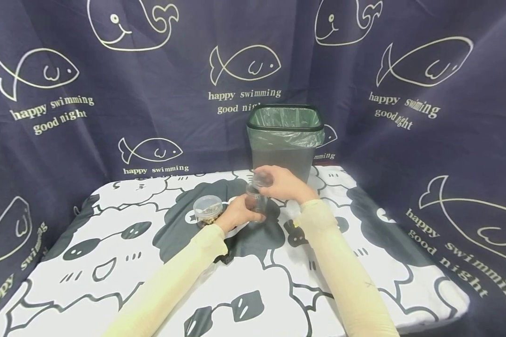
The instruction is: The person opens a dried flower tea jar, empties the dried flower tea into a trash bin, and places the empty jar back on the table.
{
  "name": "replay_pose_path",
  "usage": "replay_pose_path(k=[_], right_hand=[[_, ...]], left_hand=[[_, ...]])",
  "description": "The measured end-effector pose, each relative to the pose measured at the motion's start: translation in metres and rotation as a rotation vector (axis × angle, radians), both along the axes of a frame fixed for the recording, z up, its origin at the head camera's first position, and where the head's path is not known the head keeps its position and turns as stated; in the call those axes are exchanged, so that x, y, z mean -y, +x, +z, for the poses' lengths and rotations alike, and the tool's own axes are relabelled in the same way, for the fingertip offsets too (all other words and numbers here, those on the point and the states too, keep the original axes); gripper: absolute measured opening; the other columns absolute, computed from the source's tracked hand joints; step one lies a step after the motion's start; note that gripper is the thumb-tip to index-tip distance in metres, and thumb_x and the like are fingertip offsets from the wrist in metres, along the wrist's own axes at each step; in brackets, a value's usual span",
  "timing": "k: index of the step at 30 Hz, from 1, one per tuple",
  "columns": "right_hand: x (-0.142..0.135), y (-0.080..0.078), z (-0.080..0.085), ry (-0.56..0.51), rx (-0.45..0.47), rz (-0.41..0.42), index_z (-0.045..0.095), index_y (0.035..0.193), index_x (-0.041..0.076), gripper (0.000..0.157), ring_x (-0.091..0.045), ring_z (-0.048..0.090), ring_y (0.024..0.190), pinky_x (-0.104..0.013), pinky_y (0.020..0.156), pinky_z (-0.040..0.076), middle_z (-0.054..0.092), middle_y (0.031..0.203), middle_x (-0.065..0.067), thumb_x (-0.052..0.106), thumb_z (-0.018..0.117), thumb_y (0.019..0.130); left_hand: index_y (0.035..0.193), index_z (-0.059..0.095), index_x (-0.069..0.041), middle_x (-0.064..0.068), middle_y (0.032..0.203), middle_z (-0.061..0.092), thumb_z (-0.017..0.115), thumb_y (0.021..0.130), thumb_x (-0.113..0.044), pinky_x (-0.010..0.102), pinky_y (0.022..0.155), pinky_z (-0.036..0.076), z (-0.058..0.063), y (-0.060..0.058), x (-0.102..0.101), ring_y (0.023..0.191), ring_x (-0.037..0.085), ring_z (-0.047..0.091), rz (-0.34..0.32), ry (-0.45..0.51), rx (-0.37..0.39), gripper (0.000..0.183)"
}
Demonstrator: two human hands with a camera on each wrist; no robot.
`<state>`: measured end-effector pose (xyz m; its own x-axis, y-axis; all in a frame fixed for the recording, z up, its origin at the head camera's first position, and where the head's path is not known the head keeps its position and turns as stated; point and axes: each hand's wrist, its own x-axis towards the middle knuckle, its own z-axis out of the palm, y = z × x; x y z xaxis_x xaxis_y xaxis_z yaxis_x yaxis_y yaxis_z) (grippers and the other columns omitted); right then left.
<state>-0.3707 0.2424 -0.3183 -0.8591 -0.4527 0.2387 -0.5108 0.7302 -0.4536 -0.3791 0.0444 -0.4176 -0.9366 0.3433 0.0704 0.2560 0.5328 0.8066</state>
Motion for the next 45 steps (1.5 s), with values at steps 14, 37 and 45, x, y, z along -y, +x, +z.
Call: replay_pose_path(k=[14,37,45], right_hand=[[-0.030,0.010,-0.004,0.053,-0.004,-0.124,0.057,0.145,0.006,0.063,-0.037,0.064,0.121,-0.054,0.101,0.050,0.066,0.135,-0.017,0.024,0.073,0.086],[-0.036,0.009,-0.087,0.188,0.126,-0.227,0.064,0.130,0.005,0.067,-0.031,0.060,0.100,-0.050,0.093,0.049,0.064,0.113,-0.018,0.032,0.088,0.075],[-0.033,0.011,-0.091,0.174,0.115,-0.246,0.062,0.131,0.003,0.068,-0.033,0.060,0.101,-0.052,0.093,0.050,0.063,0.114,-0.022,0.032,0.088,0.075]], left_hand=[[0.132,0.062,-0.005,0.012,0.127,0.069,0.092,0.075,-0.024,0.041,0.105,0.050,0.002,0.004,-0.001,0.120,0.028,0.064,0.014,0.022,0.010,0.067],[0.129,0.062,-0.004,0.013,0.124,0.070,0.092,0.074,-0.023,0.041,0.103,0.050,0.001,0.003,-0.001,0.117,0.028,0.065,0.010,0.030,-0.006,0.065],[0.129,0.063,-0.004,0.014,0.124,0.070,0.092,0.073,-0.022,0.042,0.104,0.050,0.001,0.005,0.000,0.117,0.029,0.065,0.000,0.045,-0.002,0.065]])
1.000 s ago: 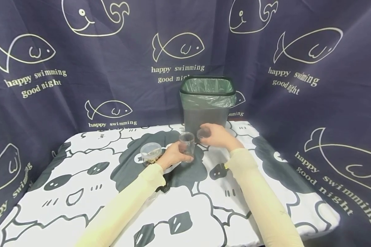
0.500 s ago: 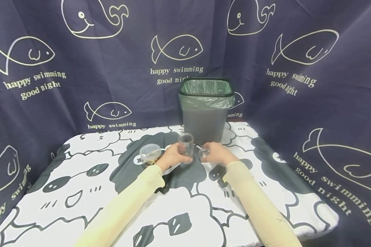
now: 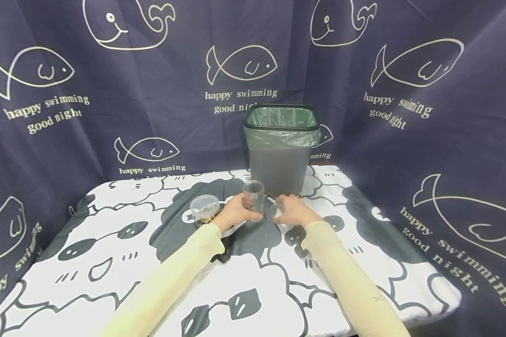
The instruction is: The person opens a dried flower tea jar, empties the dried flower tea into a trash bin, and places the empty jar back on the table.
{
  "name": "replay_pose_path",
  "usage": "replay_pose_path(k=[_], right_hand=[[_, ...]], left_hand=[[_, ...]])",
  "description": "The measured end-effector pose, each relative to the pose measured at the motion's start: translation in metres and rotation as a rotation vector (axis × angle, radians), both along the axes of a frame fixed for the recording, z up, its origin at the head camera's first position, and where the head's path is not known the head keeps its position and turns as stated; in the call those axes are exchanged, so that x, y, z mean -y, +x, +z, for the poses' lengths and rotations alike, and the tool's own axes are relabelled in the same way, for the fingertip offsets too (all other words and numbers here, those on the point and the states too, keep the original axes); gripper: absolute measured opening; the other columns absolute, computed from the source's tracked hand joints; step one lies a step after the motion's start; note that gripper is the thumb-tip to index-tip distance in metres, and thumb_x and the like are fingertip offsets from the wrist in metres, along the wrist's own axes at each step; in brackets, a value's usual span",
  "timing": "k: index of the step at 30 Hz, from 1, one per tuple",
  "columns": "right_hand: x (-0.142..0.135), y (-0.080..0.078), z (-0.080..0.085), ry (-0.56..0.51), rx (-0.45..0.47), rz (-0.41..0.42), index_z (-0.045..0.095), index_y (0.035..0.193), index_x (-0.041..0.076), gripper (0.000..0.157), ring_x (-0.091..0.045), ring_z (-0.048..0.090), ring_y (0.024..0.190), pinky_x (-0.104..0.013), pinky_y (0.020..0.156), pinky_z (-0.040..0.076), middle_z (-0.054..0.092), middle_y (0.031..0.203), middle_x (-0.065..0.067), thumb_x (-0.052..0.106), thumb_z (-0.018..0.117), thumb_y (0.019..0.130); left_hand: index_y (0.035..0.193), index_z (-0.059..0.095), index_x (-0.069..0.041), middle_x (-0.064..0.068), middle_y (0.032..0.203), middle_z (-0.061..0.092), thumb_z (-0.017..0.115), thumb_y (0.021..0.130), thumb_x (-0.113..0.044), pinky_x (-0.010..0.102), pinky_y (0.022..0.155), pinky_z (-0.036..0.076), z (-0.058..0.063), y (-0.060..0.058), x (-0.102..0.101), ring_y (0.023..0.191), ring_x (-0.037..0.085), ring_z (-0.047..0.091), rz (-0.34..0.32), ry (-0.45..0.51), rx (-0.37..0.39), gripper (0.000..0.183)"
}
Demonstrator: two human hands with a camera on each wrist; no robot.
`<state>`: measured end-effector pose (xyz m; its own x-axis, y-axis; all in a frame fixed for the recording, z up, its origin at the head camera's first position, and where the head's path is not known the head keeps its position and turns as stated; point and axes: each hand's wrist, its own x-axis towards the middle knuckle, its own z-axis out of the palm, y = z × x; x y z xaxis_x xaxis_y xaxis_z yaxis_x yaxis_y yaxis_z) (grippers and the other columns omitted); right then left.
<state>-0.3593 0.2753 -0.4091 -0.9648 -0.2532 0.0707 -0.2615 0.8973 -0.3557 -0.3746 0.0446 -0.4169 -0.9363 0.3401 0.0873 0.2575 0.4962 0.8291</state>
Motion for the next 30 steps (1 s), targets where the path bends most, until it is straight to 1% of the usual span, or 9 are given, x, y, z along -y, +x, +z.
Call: replay_pose_path(k=[8,19,25,30], right_hand=[[-0.0012,0.0005,-0.0015,0.000,0.026,-0.020,0.061,0.134,0.005,0.069,-0.033,0.060,0.103,-0.052,0.095,0.049,0.061,0.118,-0.022,0.035,0.088,0.077],[-0.0025,-0.0016,-0.0042,0.002,0.066,-0.039,0.058,0.139,0.006,0.072,-0.038,0.059,0.113,-0.055,0.101,0.047,0.056,0.129,-0.026,0.037,0.087,0.080],[-0.0021,-0.0011,-0.0044,-0.007,0.069,-0.042,0.057,0.141,0.006,0.075,-0.037,0.059,0.112,-0.054,0.102,0.047,0.056,0.129,-0.026,0.037,0.087,0.080],[-0.0022,-0.0005,-0.0037,-0.008,0.066,-0.034,0.056,0.141,0.004,0.076,-0.036,0.059,0.111,-0.054,0.102,0.047,0.056,0.128,-0.026,0.038,0.087,0.080]], left_hand=[[0.129,0.062,-0.004,0.014,0.126,0.070,0.092,0.074,-0.023,0.042,0.104,0.050,-0.0010,-0.0004,0.0000,0.118,0.029,0.065,0.000,-0.006,-0.001,0.066],[0.130,0.062,-0.004,0.014,0.126,0.069,0.092,0.075,-0.023,0.041,0.105,0.050,-0.0002,0.0000,-0.0009,0.119,0.029,0.064,0.001,-0.018,0.000,0.066],[0.132,0.061,-0.004,0.013,0.127,0.069,0.091,0.076,-0.024,0.039,0.103,0.051,0.0007,0.0004,-0.0011,0.119,0.027,0.065,0.011,-0.023,0.005,0.066],[0.135,0.058,-0.003,0.015,0.130,0.068,0.093,0.074,-0.027,0.042,0.105,0.050,0.0015,0.0004,-0.0009,0.122,0.030,0.063,0.013,-0.006,0.030,0.074]])
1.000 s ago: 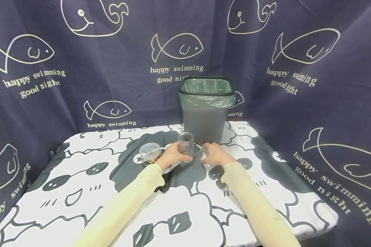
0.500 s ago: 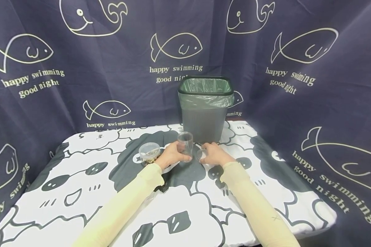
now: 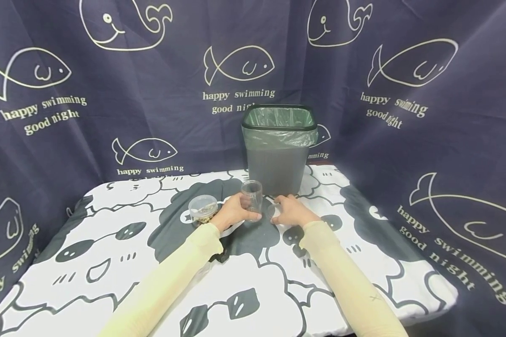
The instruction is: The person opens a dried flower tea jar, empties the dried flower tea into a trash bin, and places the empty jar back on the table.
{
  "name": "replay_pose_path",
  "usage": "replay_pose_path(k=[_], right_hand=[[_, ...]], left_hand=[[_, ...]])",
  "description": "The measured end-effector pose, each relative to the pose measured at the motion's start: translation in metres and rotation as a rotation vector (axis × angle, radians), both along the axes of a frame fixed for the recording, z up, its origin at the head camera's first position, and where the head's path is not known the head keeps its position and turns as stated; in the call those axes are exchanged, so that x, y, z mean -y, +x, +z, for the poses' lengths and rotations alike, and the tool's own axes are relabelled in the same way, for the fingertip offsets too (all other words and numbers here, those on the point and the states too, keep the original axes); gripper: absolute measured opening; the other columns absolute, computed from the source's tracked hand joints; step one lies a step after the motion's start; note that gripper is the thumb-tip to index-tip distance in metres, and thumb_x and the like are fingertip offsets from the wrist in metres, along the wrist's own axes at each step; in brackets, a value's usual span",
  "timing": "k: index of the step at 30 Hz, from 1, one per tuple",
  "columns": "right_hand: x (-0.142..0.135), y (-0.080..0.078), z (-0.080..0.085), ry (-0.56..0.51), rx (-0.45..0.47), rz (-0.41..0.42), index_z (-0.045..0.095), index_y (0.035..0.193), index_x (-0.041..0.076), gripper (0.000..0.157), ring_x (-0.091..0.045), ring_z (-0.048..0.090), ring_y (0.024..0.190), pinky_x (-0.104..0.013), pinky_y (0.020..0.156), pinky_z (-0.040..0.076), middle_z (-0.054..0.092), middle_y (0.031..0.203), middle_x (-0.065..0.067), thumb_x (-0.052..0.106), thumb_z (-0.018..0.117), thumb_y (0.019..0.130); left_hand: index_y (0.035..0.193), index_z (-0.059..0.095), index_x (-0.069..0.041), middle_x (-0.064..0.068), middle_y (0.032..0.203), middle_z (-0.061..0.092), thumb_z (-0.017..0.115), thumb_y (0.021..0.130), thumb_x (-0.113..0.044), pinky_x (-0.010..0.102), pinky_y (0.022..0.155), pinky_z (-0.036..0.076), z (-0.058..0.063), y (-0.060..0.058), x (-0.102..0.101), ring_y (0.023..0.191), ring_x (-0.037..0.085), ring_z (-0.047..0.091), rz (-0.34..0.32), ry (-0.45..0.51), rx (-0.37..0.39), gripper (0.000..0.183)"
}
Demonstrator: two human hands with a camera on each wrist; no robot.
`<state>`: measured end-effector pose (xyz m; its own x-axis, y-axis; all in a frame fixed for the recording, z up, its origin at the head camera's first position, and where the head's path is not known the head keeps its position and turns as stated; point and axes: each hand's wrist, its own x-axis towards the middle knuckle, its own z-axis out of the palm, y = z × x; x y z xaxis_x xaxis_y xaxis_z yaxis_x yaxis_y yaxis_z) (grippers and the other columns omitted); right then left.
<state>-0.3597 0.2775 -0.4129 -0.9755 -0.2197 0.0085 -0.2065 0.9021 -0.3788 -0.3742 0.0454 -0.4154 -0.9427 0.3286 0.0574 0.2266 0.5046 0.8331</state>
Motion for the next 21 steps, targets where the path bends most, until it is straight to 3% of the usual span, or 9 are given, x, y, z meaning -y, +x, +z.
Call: replay_pose_path(k=[7,13,17,21], right_hand=[[0.001,0.000,0.000,-0.003,-0.009,-0.001,0.057,0.140,0.004,0.075,-0.036,0.059,0.111,-0.054,0.102,0.047,0.055,0.127,-0.026,0.036,0.087,0.079],[0.001,0.000,0.006,0.009,0.010,0.037,0.055,0.143,0.004,0.079,-0.035,0.059,0.110,-0.053,0.100,0.048,0.057,0.127,-0.025,0.036,0.086,0.079],[-0.005,0.004,0.021,0.019,-0.016,0.067,0.053,0.144,0.001,0.076,-0.038,0.059,0.112,-0.055,0.098,0.048,0.061,0.123,-0.027,0.036,0.082,0.083],[-0.011,0.012,0.046,-0.014,-0.124,0.076,0.056,0.138,-0.005,0.063,-0.043,0.062,0.110,-0.057,0.096,0.049,0.066,0.117,-0.031,0.030,0.076,0.089]], left_hand=[[0.137,0.055,0.000,0.016,0.128,0.067,0.097,0.069,-0.030,0.044,0.102,0.052,0.010,-0.001,0.007,0.119,0.032,0.064,-0.014,-0.068,-0.012,0.086],[0.146,0.050,0.000,0.019,0.139,0.061,0.094,0.072,-0.033,0.047,0.107,0.048,0.041,0.005,0.028,0.127,0.036,0.058,0.017,-0.168,-0.037,0.092],[0.146,0.051,0.000,0.020,0.141,0.060,0.087,0.080,-0.035,0.047,0.109,0.047,0.064,0.010,0.046,0.130,0.037,0.057,0.028,-0.210,-0.116,0.083],[0.143,0.054,0.000,0.019,0.140,0.062,0.079,0.087,-0.030,0.046,0.107,0.049,0.078,0.011,0.074,0.127,0.035,0.061,0.054,-0.150,-0.216,0.069]])
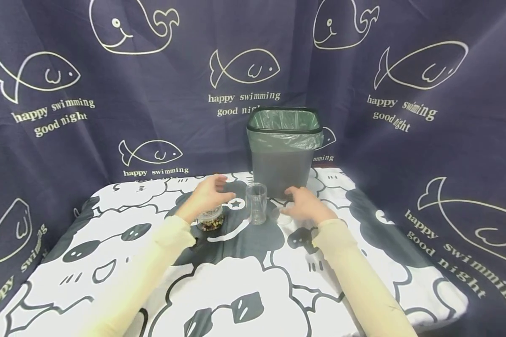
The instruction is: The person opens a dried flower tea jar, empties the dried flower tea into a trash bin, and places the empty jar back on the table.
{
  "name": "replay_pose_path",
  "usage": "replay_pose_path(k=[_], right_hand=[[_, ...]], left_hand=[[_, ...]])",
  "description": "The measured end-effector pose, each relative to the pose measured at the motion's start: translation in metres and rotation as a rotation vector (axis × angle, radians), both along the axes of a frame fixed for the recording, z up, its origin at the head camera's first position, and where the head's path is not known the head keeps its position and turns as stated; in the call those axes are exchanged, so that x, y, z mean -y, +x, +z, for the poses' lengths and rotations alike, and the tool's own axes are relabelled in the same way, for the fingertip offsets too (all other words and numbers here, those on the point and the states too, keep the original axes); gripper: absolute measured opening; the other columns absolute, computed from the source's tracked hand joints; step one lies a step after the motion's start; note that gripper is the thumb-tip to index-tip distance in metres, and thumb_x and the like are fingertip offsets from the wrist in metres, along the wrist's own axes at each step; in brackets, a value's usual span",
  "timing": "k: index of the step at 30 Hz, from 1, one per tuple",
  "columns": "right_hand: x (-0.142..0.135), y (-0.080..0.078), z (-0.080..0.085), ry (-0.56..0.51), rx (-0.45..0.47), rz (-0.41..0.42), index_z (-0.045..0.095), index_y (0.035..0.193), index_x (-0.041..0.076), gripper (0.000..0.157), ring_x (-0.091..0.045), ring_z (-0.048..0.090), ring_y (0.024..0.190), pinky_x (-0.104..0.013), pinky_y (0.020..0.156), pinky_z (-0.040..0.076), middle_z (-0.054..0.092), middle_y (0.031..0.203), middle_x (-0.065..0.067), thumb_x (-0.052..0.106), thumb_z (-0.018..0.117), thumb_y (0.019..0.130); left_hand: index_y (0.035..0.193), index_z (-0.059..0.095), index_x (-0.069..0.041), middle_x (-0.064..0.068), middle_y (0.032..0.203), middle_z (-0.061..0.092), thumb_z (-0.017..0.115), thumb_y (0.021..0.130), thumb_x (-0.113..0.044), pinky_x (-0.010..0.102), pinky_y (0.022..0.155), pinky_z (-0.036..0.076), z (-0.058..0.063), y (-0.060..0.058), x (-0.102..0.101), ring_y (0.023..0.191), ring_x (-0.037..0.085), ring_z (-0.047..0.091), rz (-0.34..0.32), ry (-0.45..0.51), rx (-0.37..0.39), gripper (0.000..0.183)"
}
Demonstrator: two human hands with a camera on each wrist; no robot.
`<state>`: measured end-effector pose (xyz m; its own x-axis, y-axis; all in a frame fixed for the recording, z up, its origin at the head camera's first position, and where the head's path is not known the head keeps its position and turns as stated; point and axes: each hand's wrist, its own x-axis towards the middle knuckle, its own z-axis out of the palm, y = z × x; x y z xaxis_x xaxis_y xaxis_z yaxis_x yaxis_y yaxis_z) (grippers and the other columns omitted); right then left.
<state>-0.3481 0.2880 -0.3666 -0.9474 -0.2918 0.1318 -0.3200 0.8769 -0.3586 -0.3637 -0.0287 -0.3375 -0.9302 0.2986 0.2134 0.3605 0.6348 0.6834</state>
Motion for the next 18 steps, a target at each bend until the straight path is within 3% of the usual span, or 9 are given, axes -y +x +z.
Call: replay_pose_path(k=[3,7,11,14,18], right_hand=[[0.001,0.009,0.026,-0.041,-0.102,-0.020,0.061,0.131,-0.003,0.050,-0.042,0.064,0.105,-0.057,0.094,0.049,0.068,0.111,-0.029,0.027,0.072,0.092],[0.021,0.019,0.065,-0.106,-0.238,-0.026,0.068,0.119,0.003,0.034,-0.034,0.065,0.095,-0.051,0.087,0.050,0.070,0.101,-0.018,0.024,0.069,0.092],[0.055,0.026,0.098,-0.184,-0.320,0.023,0.071,0.112,0.009,0.025,-0.025,0.063,0.084,-0.042,0.080,0.049,0.070,0.090,-0.008,0.023,0.067,0.092],[0.085,0.028,0.108,-0.242,-0.322,0.089,0.072,0.111,0.012,0.023,-0.019,0.062,0.076,-0.037,0.076,0.049,0.069,0.085,-0.002,0.020,0.065,0.091],[0.122,0.024,0.101,-0.289,-0.281,0.161,0.072,0.111,0.015,0.023,-0.014,0.064,0.073,-0.034,0.074,0.051,0.070,0.084,0.003,0.019,0.062,0.090]], left_hand=[[0.144,0.055,-0.003,0.016,0.144,0.060,0.075,0.089,-0.032,0.047,0.108,0.048,0.004,0.001,0.026,0.130,0.035,0.059,0.026,0.035,-0.044,0.065],[0.147,0.053,-0.007,0.016,0.151,0.054,0.071,0.090,-0.041,0.053,0.113,0.042,0.003,0.007,0.061,0.139,0.038,0.049,0.059,0.019,-0.041,0.069],[0.151,0.047,-0.007,0.017,0.155,0.048,0.072,0.090,-0.044,0.057,0.115,0.039,-0.005,0.013,0.083,0.144,0.041,0.043,0.048,0.020,0.030,0.075],[0.154,0.042,-0.006,0.020,0.157,0.046,0.075,0.089,-0.043,0.057,0.115,0.038,-0.018,0.016,0.093,0.145,0.043,0.041,0.038,0.014,0.088,0.082],[0.156,0.036,-0.002,0.024,0.158,0.042,0.081,0.084,-0.035,0.057,0.117,0.036,-0.034,0.017,0.098,0.146,0.045,0.039,0.039,0.006,0.124,0.091]])
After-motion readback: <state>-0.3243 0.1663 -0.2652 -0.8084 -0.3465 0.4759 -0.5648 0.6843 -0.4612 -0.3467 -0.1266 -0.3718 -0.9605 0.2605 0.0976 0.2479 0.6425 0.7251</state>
